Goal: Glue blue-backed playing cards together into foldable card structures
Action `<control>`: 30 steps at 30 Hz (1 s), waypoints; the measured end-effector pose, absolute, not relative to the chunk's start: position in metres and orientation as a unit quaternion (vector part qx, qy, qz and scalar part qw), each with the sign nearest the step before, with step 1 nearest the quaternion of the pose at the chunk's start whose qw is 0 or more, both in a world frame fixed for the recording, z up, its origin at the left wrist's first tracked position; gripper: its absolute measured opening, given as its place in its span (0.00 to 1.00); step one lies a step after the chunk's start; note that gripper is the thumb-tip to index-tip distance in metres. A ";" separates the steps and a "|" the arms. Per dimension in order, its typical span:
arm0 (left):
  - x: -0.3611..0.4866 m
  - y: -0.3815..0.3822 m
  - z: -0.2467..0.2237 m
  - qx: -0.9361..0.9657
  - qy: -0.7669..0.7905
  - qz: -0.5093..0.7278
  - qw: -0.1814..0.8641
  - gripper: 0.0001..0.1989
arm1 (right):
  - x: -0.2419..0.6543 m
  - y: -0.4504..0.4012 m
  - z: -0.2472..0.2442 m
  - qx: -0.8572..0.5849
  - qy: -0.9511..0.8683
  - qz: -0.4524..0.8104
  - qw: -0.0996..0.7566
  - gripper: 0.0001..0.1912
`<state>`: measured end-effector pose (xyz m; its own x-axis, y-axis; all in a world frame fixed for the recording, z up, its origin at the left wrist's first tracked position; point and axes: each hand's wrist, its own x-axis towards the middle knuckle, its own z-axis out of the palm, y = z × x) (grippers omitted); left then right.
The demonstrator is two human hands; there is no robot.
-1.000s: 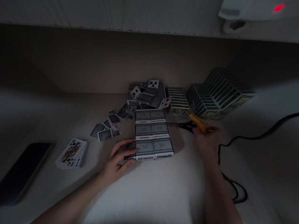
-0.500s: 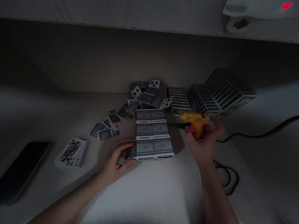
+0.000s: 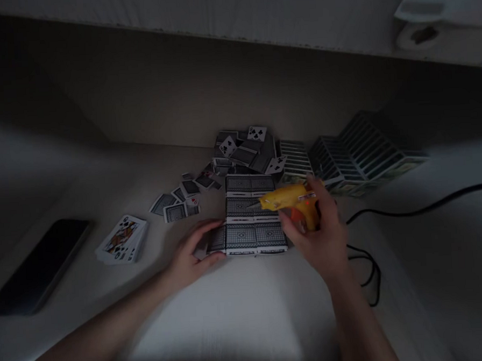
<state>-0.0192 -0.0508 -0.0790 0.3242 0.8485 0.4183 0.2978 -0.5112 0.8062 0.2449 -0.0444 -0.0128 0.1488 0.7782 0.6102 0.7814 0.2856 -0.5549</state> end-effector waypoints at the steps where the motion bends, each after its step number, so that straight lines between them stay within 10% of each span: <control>1: -0.019 -0.050 -0.079 0.752 0.377 0.440 0.315 0.28 | 0.244 -0.045 -0.010 -0.596 -0.670 -0.024 0.441 0.38; 30: -0.020 -0.044 -0.078 0.717 0.366 0.447 0.389 0.38 | 0.222 -0.022 0.029 -0.451 -0.863 -0.170 0.154 0.29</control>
<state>-0.0198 -0.0441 -0.0780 0.3317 0.8736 0.3559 0.1777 -0.4284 0.8859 0.2218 -0.0224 0.0286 -0.5464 0.7253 0.4188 0.8299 0.5362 0.1541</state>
